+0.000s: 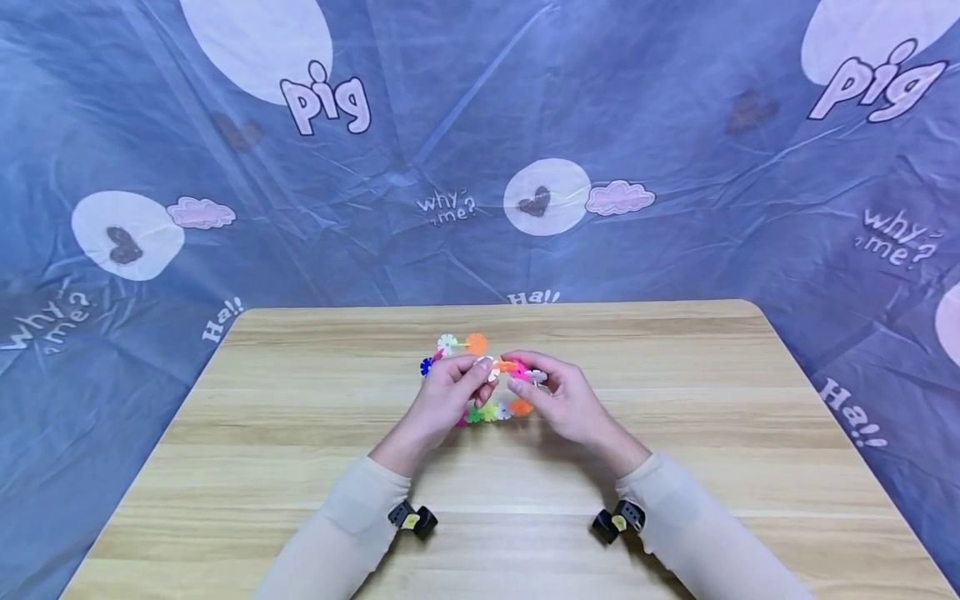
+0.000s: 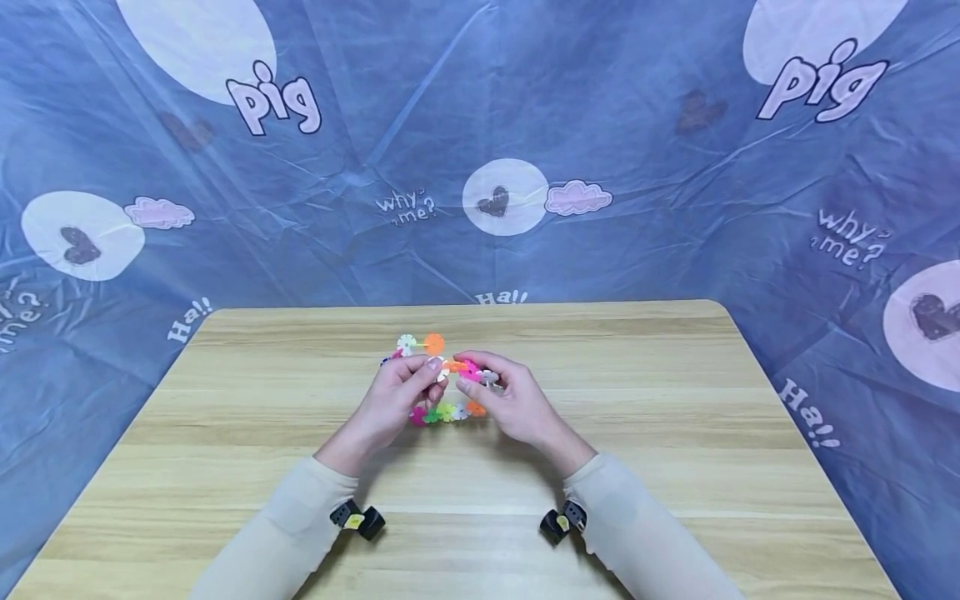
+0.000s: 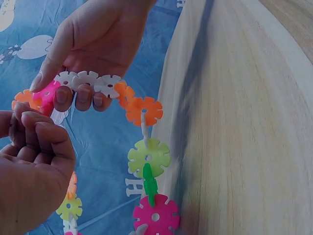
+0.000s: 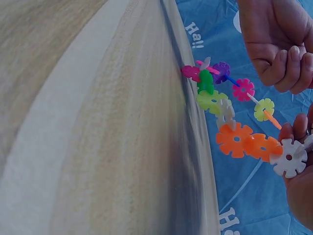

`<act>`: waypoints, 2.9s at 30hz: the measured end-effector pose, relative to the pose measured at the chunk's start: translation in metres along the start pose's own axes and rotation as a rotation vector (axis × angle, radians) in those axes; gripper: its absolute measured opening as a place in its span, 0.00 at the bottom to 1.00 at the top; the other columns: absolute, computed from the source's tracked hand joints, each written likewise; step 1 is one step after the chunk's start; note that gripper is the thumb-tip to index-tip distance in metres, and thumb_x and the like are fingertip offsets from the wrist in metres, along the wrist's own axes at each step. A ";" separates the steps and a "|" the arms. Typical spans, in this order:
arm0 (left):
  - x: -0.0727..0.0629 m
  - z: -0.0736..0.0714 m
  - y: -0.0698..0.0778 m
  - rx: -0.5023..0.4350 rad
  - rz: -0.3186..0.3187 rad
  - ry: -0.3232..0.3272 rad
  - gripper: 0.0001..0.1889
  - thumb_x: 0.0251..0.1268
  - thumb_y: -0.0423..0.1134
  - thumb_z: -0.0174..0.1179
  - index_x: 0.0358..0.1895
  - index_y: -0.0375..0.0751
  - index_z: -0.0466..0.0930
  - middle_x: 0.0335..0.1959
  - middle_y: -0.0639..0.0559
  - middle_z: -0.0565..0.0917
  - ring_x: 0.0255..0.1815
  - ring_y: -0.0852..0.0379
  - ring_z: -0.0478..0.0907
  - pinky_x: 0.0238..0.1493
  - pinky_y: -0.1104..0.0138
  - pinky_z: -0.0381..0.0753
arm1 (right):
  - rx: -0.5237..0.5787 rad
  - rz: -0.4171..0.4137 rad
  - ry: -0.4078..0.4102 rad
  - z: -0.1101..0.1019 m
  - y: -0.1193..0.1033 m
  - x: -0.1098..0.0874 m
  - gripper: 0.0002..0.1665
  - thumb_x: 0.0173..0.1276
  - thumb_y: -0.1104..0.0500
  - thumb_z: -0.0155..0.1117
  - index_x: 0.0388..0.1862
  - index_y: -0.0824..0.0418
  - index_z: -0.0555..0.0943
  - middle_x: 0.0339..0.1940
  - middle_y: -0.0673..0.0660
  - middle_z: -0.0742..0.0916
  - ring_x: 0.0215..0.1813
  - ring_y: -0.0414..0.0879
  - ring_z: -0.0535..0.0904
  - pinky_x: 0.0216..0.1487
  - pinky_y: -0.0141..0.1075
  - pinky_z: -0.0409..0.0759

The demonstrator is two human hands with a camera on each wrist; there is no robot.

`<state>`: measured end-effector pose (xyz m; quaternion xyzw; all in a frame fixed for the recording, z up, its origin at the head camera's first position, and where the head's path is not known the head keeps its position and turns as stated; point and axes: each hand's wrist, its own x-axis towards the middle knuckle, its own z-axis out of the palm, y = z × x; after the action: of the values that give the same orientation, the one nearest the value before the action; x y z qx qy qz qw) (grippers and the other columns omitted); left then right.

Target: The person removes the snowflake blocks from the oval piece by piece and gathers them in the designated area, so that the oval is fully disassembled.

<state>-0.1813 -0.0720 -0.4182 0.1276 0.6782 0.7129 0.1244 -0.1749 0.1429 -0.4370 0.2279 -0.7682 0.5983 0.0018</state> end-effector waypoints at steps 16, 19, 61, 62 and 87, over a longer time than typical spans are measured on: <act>-0.001 0.002 0.006 -0.030 -0.085 0.203 0.11 0.76 0.30 0.66 0.42 0.19 0.84 0.22 0.56 0.84 0.21 0.63 0.76 0.24 0.75 0.77 | 0.001 0.007 -0.006 0.000 0.004 -0.001 0.23 0.79 0.63 0.67 0.70 0.66 0.81 0.61 0.67 0.89 0.45 0.39 0.87 0.46 0.32 0.87; -0.002 0.002 0.006 -0.001 -0.078 0.193 0.11 0.77 0.31 0.65 0.41 0.21 0.83 0.22 0.56 0.83 0.21 0.63 0.74 0.23 0.74 0.75 | 0.003 0.006 -0.010 0.000 0.004 0.000 0.24 0.79 0.63 0.67 0.70 0.66 0.81 0.60 0.68 0.89 0.41 0.41 0.86 0.41 0.31 0.85; -0.005 0.008 0.009 -0.072 -0.094 0.237 0.11 0.79 0.29 0.62 0.45 0.18 0.82 0.23 0.54 0.84 0.21 0.62 0.76 0.21 0.74 0.77 | -0.015 0.003 -0.004 0.004 0.003 0.002 0.25 0.78 0.64 0.67 0.71 0.66 0.81 0.70 0.68 0.85 0.24 0.33 0.72 0.25 0.29 0.76; -0.005 0.008 0.010 -0.062 -0.096 0.239 0.11 0.79 0.29 0.61 0.44 0.18 0.81 0.23 0.54 0.84 0.20 0.63 0.75 0.20 0.74 0.76 | -0.014 0.001 -0.006 0.004 0.002 0.002 0.25 0.78 0.64 0.68 0.71 0.66 0.81 0.69 0.68 0.86 0.28 0.33 0.76 0.29 0.29 0.79; -0.006 -0.001 0.012 -0.007 -0.137 0.255 0.10 0.81 0.34 0.61 0.44 0.27 0.84 0.25 0.53 0.82 0.19 0.61 0.74 0.19 0.72 0.79 | -0.013 0.035 -0.006 0.004 0.001 0.003 0.25 0.78 0.62 0.67 0.71 0.64 0.81 0.64 0.67 0.88 0.18 0.34 0.65 0.17 0.30 0.66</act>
<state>-0.1764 -0.0756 -0.4063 -0.0109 0.6931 0.7156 0.0860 -0.1766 0.1385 -0.4385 0.2160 -0.7758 0.5928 -0.0095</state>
